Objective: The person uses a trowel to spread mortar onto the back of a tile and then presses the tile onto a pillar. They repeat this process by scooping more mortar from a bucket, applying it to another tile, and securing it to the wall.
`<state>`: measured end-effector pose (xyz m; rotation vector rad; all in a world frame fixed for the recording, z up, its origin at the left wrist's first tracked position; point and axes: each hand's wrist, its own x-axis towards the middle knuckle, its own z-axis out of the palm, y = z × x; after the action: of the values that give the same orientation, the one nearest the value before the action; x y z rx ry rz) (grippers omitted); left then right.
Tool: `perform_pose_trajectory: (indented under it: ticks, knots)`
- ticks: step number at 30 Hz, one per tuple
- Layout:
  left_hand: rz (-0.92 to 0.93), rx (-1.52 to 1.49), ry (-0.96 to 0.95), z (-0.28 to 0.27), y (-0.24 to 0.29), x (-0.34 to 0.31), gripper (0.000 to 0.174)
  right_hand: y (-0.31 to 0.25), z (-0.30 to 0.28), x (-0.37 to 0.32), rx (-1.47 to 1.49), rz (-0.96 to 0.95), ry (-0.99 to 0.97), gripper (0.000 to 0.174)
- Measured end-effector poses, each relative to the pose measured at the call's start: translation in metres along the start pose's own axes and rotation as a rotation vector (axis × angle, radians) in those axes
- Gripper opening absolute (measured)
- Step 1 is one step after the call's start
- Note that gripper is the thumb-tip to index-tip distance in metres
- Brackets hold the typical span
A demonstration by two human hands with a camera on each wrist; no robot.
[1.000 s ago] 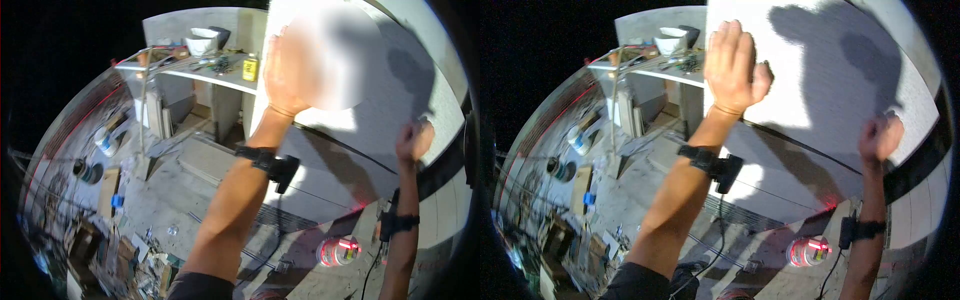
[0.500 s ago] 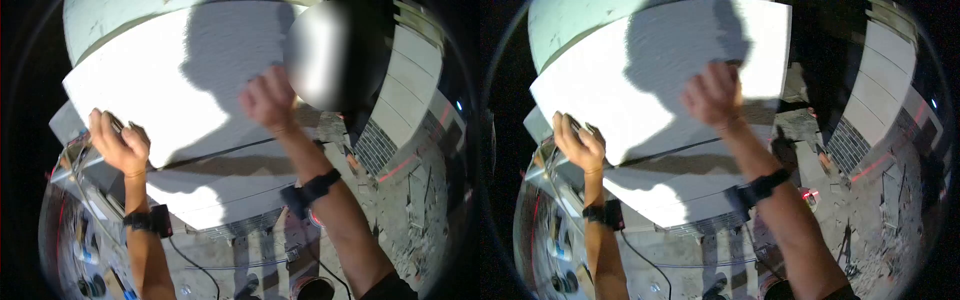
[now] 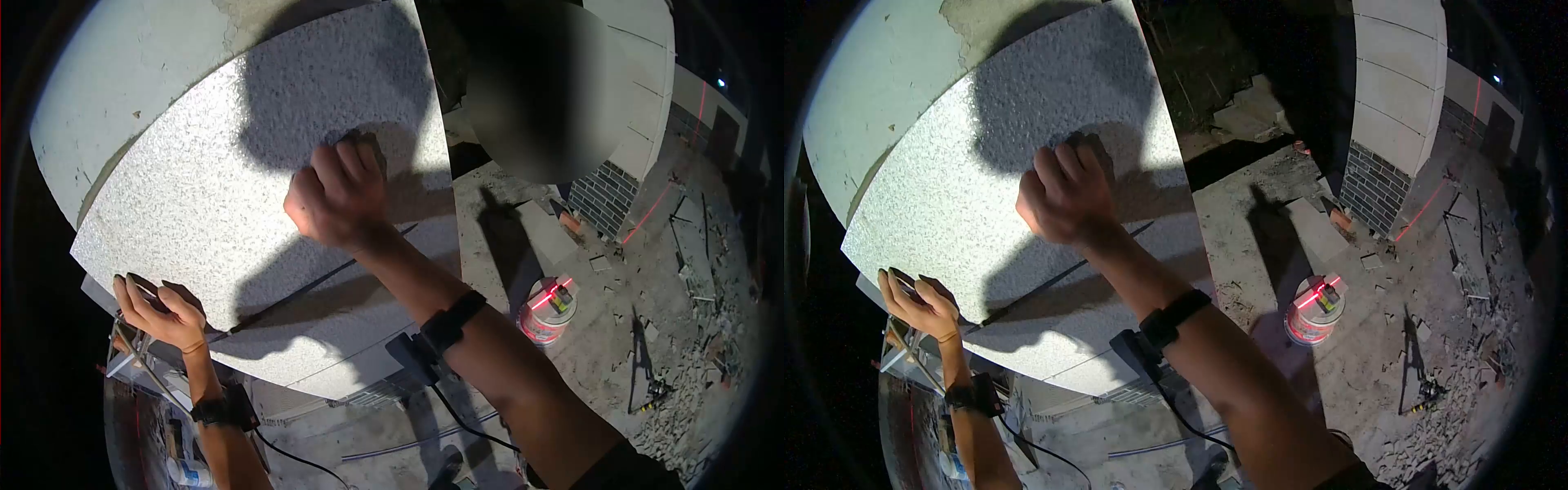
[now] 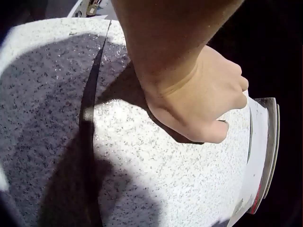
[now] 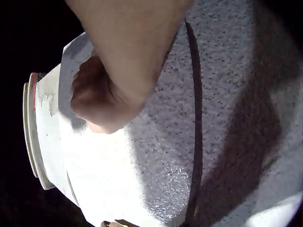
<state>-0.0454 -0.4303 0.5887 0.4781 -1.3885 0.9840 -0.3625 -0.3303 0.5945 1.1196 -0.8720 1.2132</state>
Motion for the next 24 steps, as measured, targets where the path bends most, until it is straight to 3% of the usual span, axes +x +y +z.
perform_pose_trajectory:
  ticks: [6, 8, 10, 24]
  knots:
    - [-0.053, -0.047, 0.005, 0.001, 0.005, 0.001, 0.052, 0.005, -0.001, -0.003, 0.058, 0.0, -0.012, 0.019]
    - [-0.024, 0.061, -0.041, -0.003, 0.005, 0.003, 0.052, 0.003, 0.001, -0.001, 0.082, 0.012, -0.017, 0.019]
    - [-0.023, 0.03, -0.043, -0.001, 0.004, 0.004, 0.052, 0.004, 0.001, 0.003, 0.079, -0.017, 0.117, 0.022]
    - [-0.039, 0.017, -0.011, 0.0, 0.007, 0.002, 0.052, 0.005, 0.003, 0.003, 0.104, 0.004, 0.164, 0.024]
